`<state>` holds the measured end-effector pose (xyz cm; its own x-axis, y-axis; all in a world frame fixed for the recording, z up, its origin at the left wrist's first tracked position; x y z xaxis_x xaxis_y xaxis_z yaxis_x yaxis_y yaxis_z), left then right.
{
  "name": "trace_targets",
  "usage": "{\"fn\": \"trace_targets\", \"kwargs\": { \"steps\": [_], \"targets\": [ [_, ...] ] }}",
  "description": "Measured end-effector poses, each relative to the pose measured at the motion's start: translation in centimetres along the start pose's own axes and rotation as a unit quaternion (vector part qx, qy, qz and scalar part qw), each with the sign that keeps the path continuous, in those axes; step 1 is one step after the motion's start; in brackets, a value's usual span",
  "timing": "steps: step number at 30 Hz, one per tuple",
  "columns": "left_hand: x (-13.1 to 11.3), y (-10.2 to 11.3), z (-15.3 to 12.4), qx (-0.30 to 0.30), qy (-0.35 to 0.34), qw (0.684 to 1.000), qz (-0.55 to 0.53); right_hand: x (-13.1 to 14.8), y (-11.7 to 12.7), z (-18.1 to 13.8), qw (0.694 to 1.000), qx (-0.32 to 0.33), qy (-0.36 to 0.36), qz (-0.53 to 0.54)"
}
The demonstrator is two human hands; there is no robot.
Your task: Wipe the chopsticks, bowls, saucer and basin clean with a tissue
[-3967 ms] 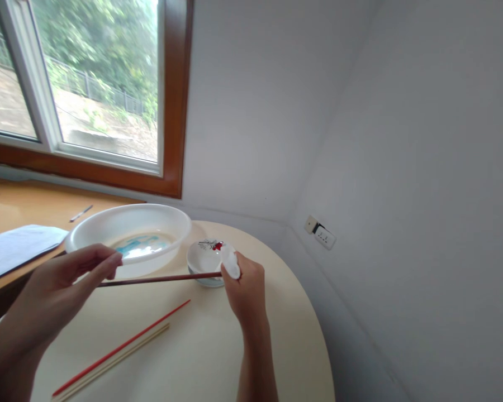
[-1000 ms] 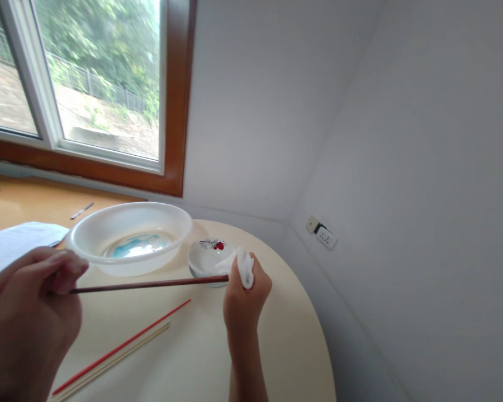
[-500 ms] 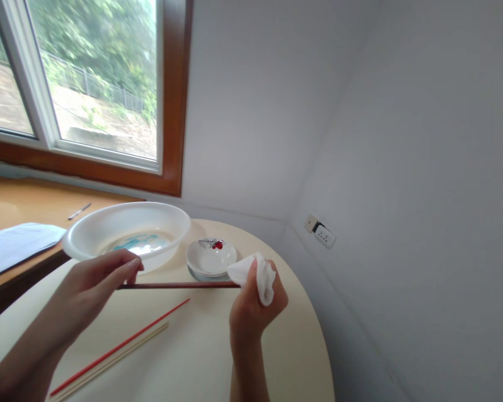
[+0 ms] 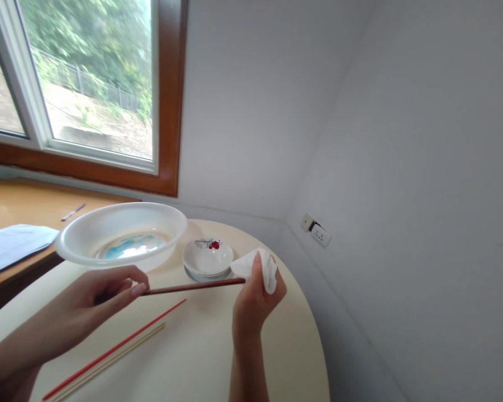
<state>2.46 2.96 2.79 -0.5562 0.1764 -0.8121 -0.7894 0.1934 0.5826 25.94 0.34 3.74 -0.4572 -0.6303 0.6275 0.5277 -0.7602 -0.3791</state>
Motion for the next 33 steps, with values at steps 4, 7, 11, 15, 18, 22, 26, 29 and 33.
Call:
{"fn": "trace_targets", "kwargs": {
  "steps": [4,7,11,15,18,22,26,29,33],
  "targets": [
    [-0.3,-0.1,-0.3,0.030,-0.010,0.999,-0.021,-0.3,0.0,0.0,0.999,-0.002,-0.034,0.007],
    [-0.1,0.1,-0.2,0.024,-0.020,0.999,-0.039,-0.4,0.0,0.1,1.000,0.003,-0.025,0.000],
    [0.1,0.4,-0.2,0.035,-0.027,0.998,-0.045,-0.6,-0.2,0.5,0.997,0.052,0.027,-0.045],
    [-0.3,0.9,-0.4,0.064,-0.046,0.996,-0.047,-0.4,0.3,1.2,0.988,0.052,0.110,-0.090],
    [-0.5,1.3,-0.5,0.078,-0.074,0.993,-0.051,-0.1,1.0,1.4,0.980,0.030,0.158,-0.114],
    [0.0,1.5,-0.3,0.063,-0.087,0.993,-0.057,0.2,1.3,1.4,0.971,0.014,0.199,-0.131],
    [0.5,1.4,0.4,0.001,-0.070,0.993,-0.091,0.3,1.3,0.8,0.965,-0.009,0.225,-0.131],
    [0.6,2.0,0.6,-0.106,-0.048,0.988,-0.099,0.3,1.2,0.2,0.964,-0.015,0.224,-0.146],
    [0.8,2.4,0.4,-0.188,-0.023,0.974,-0.125,0.3,0.8,-0.5,0.972,-0.017,0.185,-0.142]
  ]
}}
Point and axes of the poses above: each hand's wrist, its own z-axis towards the middle knuckle, its own y-axis out of the back of the hand, x = y × z, the point moved 5 cm from there along z, towards the middle knuckle, and after that the axes turned 11 degrees about y, right-handed, at the moved point
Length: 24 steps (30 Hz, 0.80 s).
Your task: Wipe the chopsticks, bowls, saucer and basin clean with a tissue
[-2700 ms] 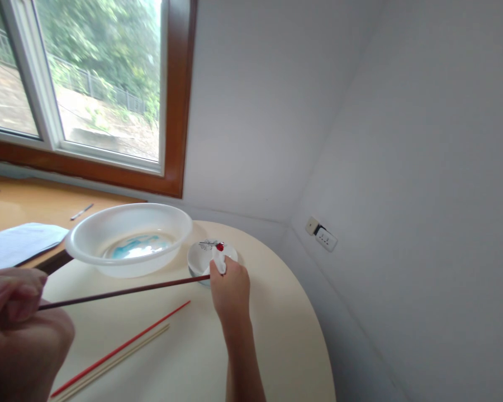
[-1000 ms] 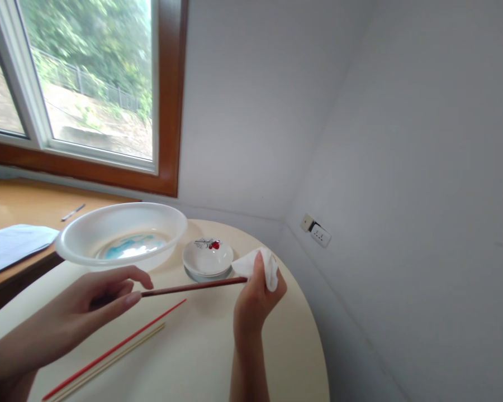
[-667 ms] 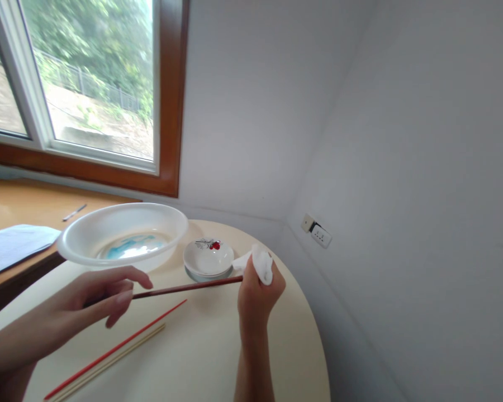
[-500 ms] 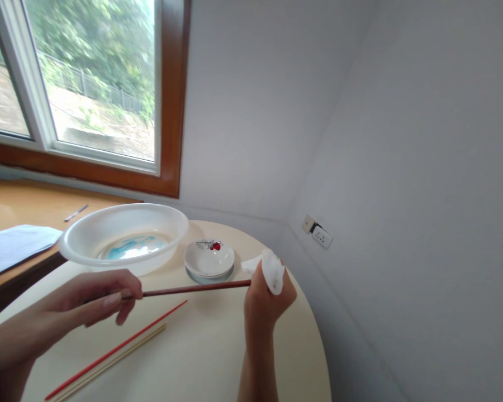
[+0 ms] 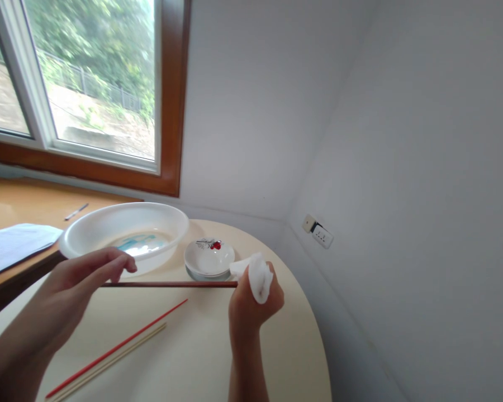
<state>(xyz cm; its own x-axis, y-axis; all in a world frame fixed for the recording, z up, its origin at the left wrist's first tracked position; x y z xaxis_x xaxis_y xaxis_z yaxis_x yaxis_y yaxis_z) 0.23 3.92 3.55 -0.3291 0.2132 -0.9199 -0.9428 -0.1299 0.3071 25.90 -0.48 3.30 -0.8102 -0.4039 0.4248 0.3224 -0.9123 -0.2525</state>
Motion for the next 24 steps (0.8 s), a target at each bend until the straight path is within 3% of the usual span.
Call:
{"fn": "trace_targets", "kwargs": {
  "steps": [5,11,19,24],
  "targets": [
    [0.0,0.5,-0.4,-0.084,0.012,0.995,-0.055,0.2,-0.8,-0.2,0.998,0.024,-0.041,0.028],
    [-0.7,-0.9,-0.5,-0.003,0.013,1.000,0.013,-0.3,-0.7,0.1,0.997,0.020,-0.069,0.030],
    [-1.3,-1.0,-0.9,-0.002,-0.003,0.999,0.038,-0.4,-0.8,0.2,0.996,0.011,-0.085,0.031],
    [-1.6,-1.5,-1.1,0.028,-0.005,0.998,0.047,-0.8,-0.7,0.3,0.995,0.003,-0.093,0.029]
  ]
}}
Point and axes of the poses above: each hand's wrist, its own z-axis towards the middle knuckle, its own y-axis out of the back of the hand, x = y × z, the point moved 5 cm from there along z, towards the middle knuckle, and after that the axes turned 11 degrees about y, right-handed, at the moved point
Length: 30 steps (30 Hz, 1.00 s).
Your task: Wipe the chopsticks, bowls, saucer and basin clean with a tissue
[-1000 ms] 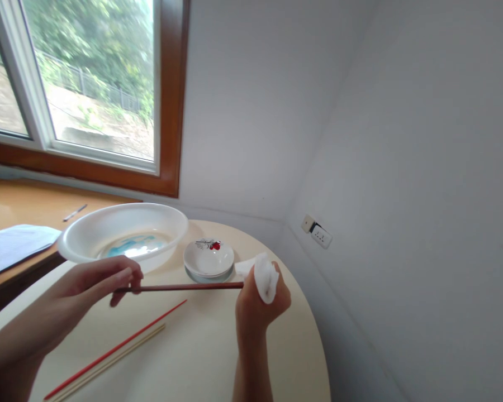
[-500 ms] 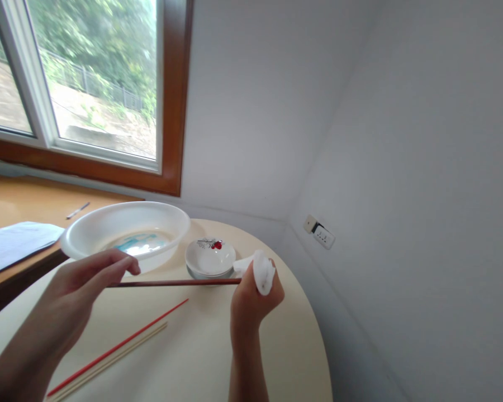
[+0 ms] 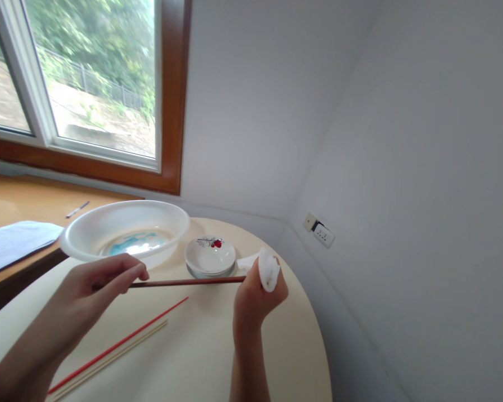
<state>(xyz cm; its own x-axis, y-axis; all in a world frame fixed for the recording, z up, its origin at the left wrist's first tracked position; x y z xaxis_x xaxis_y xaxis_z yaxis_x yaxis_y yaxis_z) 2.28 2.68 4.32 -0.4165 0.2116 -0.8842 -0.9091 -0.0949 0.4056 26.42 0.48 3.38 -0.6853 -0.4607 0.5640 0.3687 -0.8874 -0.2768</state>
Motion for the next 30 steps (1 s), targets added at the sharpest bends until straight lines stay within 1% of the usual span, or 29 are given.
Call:
{"fn": "trace_targets", "kwargs": {
  "steps": [2,7,9,13,15,17,21,22,23,24,25,27,29,30],
  "targets": [
    [0.0,-0.2,0.1,0.019,-0.001,1.000,0.009,-0.1,0.0,0.1,1.000,-0.001,-0.005,0.001],
    [0.5,-0.4,0.3,0.123,-0.014,0.992,0.012,-0.1,-0.1,0.3,0.999,0.006,-0.020,0.027],
    [0.7,-0.2,0.4,0.138,-0.008,0.990,0.003,-0.1,-0.3,0.3,0.998,0.018,-0.035,0.048],
    [1.1,0.5,0.5,0.139,-0.003,0.990,-0.016,-0.1,-0.6,0.6,0.992,0.059,-0.056,0.092],
    [1.1,0.8,0.6,0.132,-0.005,0.991,-0.015,-0.2,-0.3,0.9,0.992,0.061,-0.057,0.095],
    [0.9,1.2,0.6,0.122,-0.008,0.992,-0.013,-0.6,0.2,1.6,0.993,0.033,-0.062,0.096],
    [0.6,2.1,0.9,0.086,-0.009,0.996,-0.034,-2.0,1.4,2.9,0.985,-0.065,-0.092,0.130],
    [0.6,2.2,0.9,0.080,-0.009,0.996,-0.041,-2.4,1.5,3.1,0.982,-0.077,-0.101,0.137],
    [0.7,2.3,1.0,0.075,-0.010,0.996,-0.045,-2.7,1.5,3.2,0.981,-0.075,-0.112,0.141],
    [0.7,2.3,1.0,0.074,-0.012,0.996,-0.048,-2.9,1.3,3.2,0.980,-0.055,-0.124,0.145],
    [0.8,2.3,1.0,0.074,-0.014,0.996,-0.049,-3.0,0.9,3.0,0.979,-0.019,-0.137,0.152],
    [1.0,2.2,1.1,0.074,-0.015,0.996,-0.050,-2.8,-0.2,2.4,0.965,0.093,-0.164,0.182],
    [1.1,2.2,1.1,0.070,-0.012,0.996,-0.049,-1.9,-1.4,1.5,0.932,0.207,-0.185,0.234],
    [1.1,2.2,1.1,0.068,-0.009,0.997,-0.048,-1.4,-1.8,1.1,0.911,0.250,-0.195,0.263]
  ]
}}
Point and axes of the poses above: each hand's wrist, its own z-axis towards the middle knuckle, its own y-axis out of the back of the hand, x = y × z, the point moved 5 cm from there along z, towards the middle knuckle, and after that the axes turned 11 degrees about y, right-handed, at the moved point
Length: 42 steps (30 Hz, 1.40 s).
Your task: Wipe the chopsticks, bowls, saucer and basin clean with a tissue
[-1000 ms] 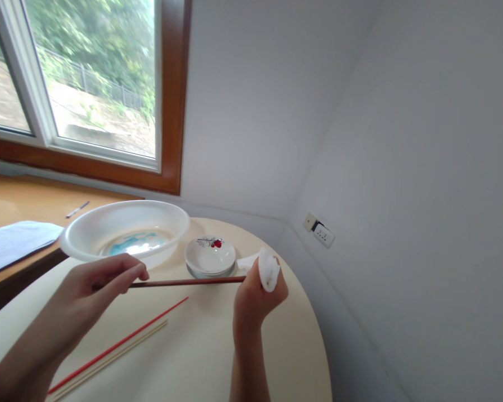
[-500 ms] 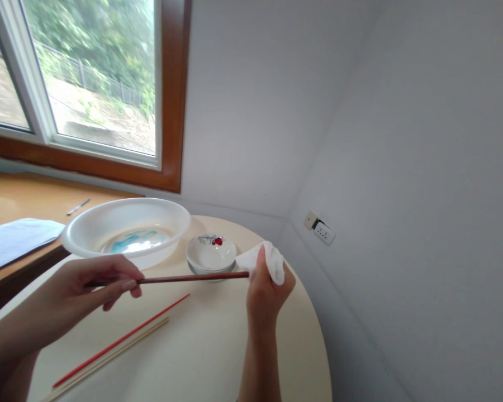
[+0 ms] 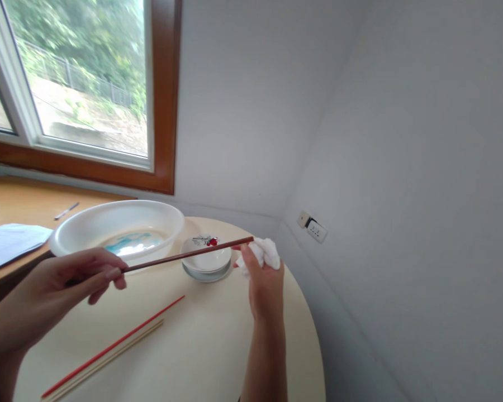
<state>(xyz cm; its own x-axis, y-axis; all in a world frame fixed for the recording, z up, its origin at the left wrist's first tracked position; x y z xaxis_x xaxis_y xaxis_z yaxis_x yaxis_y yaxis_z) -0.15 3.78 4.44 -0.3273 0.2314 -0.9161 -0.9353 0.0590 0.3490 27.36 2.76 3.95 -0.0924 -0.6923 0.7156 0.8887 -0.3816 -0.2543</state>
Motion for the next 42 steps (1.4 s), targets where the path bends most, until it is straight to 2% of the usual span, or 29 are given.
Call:
{"fn": "trace_targets", "kwargs": {
  "steps": [1,3,6,10,16,20,23,26,30,34,36,42],
  "targets": [
    [0.0,-0.1,0.0,0.000,0.002,1.000,0.001,0.2,-0.7,-0.2,0.999,0.034,-0.013,0.026],
    [0.1,-0.3,0.1,0.007,0.003,1.000,0.006,0.5,-1.6,-0.4,0.996,0.055,-0.029,0.068],
    [0.1,-0.9,0.0,0.037,0.003,0.999,0.031,0.6,-1.8,-0.2,0.994,0.012,-0.042,0.100],
    [0.4,-2.2,-0.2,0.100,0.016,0.990,0.096,-0.2,-1.2,0.0,0.994,-0.043,-0.043,0.089],
    [2.0,-3.4,-0.1,0.162,0.041,0.962,0.216,-0.3,-0.2,0.1,0.998,-0.051,0.021,-0.010],
    [3.4,-3.2,0.2,0.148,0.062,0.945,0.286,0.5,0.5,0.1,0.980,-0.029,0.076,-0.183],
    [3.7,-3.2,0.1,0.158,0.059,0.938,0.302,1.2,0.3,0.1,0.937,0.041,0.117,-0.327],
    [3.6,-3.1,0.0,0.165,0.053,0.936,0.306,1.2,-0.6,0.0,0.878,0.131,0.138,-0.439],
    [3.4,-3.1,0.0,0.167,0.048,0.936,0.307,-0.4,-1.6,-0.4,0.805,0.258,0.089,-0.527],
    [3.3,-3.1,0.0,0.166,0.054,0.935,0.309,-4.0,-2.3,-1.7,0.732,0.451,-0.019,-0.511],
    [3.4,-3.2,0.1,0.168,0.056,0.935,0.308,-5.7,-2.4,-2.4,0.706,0.516,-0.067,-0.481],
    [4.0,-3.2,0.2,0.173,0.054,0.933,0.312,-9.6,-2.7,-4.2,0.674,0.587,-0.209,-0.397]
  ]
}}
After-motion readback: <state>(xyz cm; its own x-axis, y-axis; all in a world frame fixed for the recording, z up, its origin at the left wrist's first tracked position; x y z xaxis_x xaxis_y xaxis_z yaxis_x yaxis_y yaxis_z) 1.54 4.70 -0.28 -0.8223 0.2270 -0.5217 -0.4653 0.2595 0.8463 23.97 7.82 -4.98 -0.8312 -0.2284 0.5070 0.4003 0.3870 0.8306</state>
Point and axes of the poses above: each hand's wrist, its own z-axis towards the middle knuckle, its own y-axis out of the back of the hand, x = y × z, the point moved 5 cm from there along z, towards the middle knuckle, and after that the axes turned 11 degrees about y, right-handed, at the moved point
